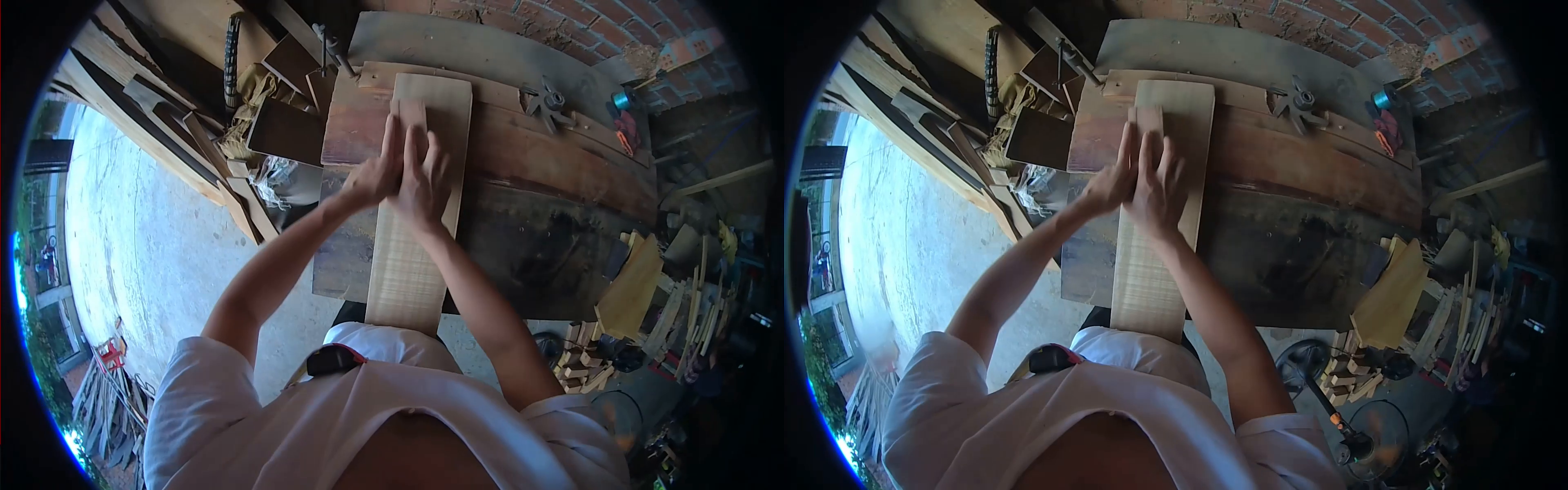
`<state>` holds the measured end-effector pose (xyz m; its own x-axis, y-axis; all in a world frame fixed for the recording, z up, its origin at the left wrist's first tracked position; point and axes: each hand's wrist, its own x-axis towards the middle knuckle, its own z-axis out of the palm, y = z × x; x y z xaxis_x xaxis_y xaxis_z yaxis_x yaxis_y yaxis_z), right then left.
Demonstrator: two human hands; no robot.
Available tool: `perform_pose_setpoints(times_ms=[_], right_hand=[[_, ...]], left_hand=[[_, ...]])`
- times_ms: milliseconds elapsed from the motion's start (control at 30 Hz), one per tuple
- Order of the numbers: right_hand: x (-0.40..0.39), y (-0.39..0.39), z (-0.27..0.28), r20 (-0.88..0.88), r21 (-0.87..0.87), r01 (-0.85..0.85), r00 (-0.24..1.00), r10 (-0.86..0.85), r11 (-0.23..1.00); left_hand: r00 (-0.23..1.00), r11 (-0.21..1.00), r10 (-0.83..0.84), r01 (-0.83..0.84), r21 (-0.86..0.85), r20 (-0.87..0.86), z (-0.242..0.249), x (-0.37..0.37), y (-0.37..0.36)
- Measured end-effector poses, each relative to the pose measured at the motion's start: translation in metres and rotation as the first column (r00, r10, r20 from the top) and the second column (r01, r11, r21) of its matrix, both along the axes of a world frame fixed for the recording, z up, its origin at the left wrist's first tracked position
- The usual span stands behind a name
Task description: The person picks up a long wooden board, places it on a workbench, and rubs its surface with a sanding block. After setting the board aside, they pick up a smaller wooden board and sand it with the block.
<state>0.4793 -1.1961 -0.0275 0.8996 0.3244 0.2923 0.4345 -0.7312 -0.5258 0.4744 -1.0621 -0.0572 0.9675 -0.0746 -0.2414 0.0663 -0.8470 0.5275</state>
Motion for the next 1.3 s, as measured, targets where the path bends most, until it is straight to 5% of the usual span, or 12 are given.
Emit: perform_pose_setpoints(times_ms=[67,167,267,433,600,733,867,900,933,1067,1167,1300], right_hand=[[-0.063,-0.033,0.001,-0.106,0.002,-0.071,0.992,0.071,0.997],[-0.135,-0.071,0.004,-0.197,-0.097,-0.155,0.971,0.133,0.983],[-0.134,-0.076,0.0,-0.167,-0.067,-0.199,0.968,0.186,0.978],[-0.006,-0.011,-0.004,-0.007,-0.027,-0.121,0.993,0.121,0.992],[0.127,0.055,-0.004,0.196,0.003,0.033,0.98,-0.033,0.999],[0.13,0.059,-0.002,0.261,0.035,0.112,0.958,-0.118,0.993],[0.035,0.004,-0.002,0.15,-0.022,0.073,0.986,-0.069,0.997],[0.002,-0.015,0.0,0.065,-0.014,0.054,0.996,-0.053,0.998],[-0.03,-0.034,0.001,-0.02,-0.003,0.036,0.999,-0.036,0.999],[-0.128,-0.094,0.002,-0.084,-0.109,0.043,0.995,-0.053,0.993],[-0.112,-0.102,0.006,-0.096,-0.134,0.003,0.995,-0.016,0.991],[0.003,-0.07,-0.006,0.089,-0.107,0.062,0.995,-0.052,0.992]], left_hand=[[0.964,0.995,0.101,-0.092,0.05,-0.247,0.006,-0.077,-0.034],[0.956,0.997,0.071,-0.074,0.001,-0.284,0.018,-0.168,-0.068],[0.96,0.991,0.108,-0.124,-0.047,-0.257,0.019,-0.165,-0.071],[0.978,0.984,0.179,-0.179,0.012,-0.103,0.021,-0.027,-0.014],[0.917,0.982,-0.05,0.117,-0.148,0.396,-0.019,0.145,0.072],[0.914,0.99,-0.065,0.109,-0.088,0.399,-0.016,0.149,0.069],[0.984,0.989,-0.105,0.119,-0.088,0.147,-0.005,0.039,0.01],[0.994,0.982,0.091,-0.099,-0.158,-0.057,0.016,0.002,-0.019],[0.989,0.998,-0.052,0.046,-0.044,-0.136,0.011,-0.031,-0.034],[0.973,0.993,-0.051,0.026,-0.113,-0.225,0.032,-0.132,-0.096],[0.969,0.991,-0.052,0.02,-0.133,-0.24,0.029,-0.114,-0.104],[0.992,0.993,-0.061,0.05,-0.108,-0.106,0.036,0.011,-0.072]])
